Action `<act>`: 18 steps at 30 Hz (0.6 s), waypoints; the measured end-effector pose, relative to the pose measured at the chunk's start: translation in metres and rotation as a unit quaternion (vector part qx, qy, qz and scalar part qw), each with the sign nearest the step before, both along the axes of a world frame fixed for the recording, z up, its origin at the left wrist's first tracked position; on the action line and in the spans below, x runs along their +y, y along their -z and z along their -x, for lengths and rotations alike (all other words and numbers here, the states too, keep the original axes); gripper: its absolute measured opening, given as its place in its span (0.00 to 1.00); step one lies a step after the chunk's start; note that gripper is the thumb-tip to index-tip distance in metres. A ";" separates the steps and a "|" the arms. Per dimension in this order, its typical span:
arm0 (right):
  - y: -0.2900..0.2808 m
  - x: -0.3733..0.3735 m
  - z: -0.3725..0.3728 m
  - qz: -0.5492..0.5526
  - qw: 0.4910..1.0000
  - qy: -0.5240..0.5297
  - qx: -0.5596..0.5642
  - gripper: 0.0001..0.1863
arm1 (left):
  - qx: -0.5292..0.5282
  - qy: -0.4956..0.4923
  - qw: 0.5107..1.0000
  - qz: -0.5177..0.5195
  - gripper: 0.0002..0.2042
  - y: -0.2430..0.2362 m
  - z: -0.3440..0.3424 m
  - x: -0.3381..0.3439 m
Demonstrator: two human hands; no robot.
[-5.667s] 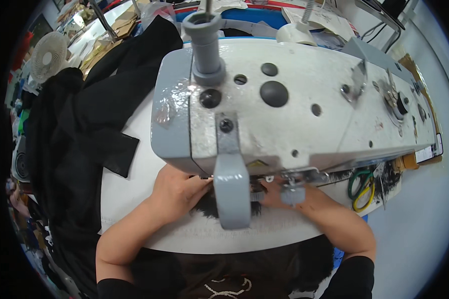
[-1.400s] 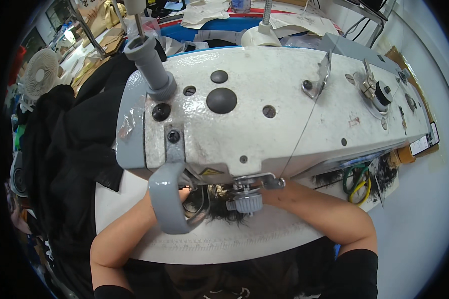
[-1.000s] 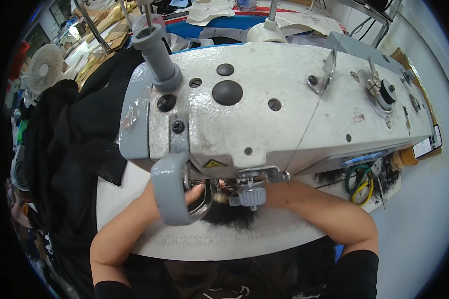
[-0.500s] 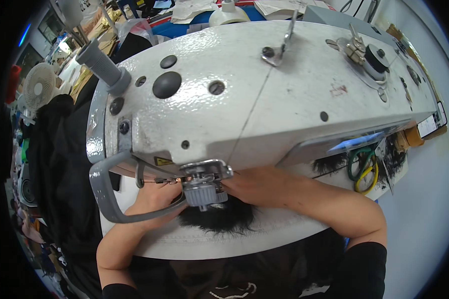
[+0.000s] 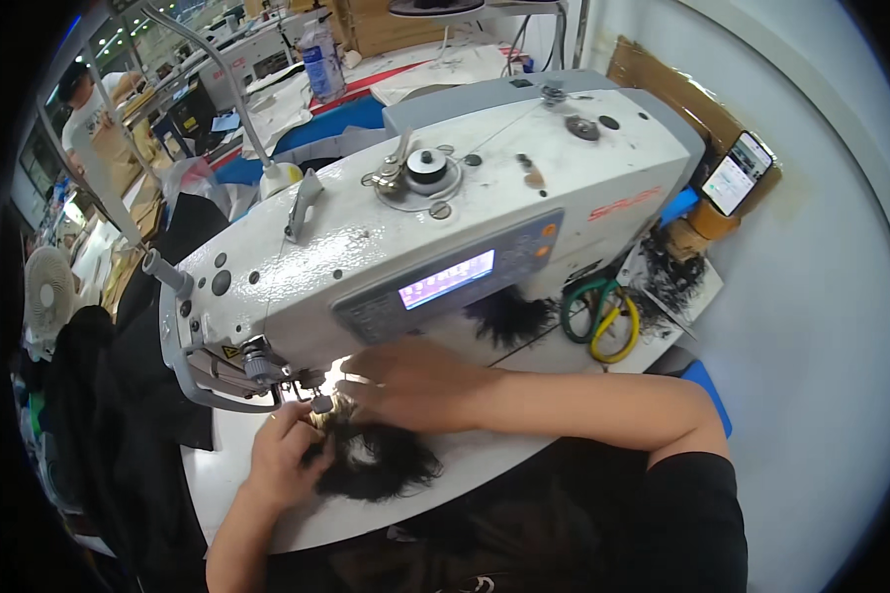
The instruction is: Sewing faux fur trim onto a black garment using an industrial sewing machine and trimming excess material with scissors.
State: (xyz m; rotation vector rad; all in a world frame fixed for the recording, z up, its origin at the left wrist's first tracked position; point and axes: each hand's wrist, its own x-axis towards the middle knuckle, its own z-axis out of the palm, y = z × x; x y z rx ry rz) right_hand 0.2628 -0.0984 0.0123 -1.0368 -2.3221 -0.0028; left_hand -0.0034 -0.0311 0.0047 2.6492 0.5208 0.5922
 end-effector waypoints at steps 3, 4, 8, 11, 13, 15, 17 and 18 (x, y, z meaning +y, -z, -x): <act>-0.020 -0.030 -0.034 0.051 0.953 0.253 -0.157 0.14 | -0.035 0.005 0.999 -0.033 0.14 -0.003 -0.011 -0.022; -0.016 -0.036 -0.047 0.073 0.924 0.331 -0.180 0.14 | -0.010 -0.011 1.000 -0.017 0.14 -0.005 -0.020 -0.030; -0.011 -0.033 -0.075 0.200 0.834 0.455 -0.240 0.14 | 0.026 -0.033 0.999 -0.002 0.20 -0.006 -0.046 -0.053; -0.007 -0.030 -0.079 0.231 0.832 0.449 -0.229 0.15 | 0.068 -0.033 0.997 -0.027 0.28 -0.007 -0.062 -0.064; -0.007 -0.037 -0.074 0.065 0.849 0.489 -0.188 0.13 | 0.118 -0.042 0.992 -0.033 0.27 -0.003 -0.078 -0.069; -0.013 -0.040 -0.076 0.048 0.865 0.469 -0.171 0.12 | 0.122 -0.081 0.989 -0.004 0.25 0.002 -0.103 -0.071; -0.021 -0.043 -0.078 0.032 0.879 0.449 -0.156 0.11 | -0.013 -0.087 0.992 0.088 0.21 0.009 -0.130 -0.064; -0.023 -0.043 -0.079 0.041 0.878 0.453 -0.147 0.11 | -0.060 -0.088 0.988 0.110 0.20 0.015 -0.147 -0.060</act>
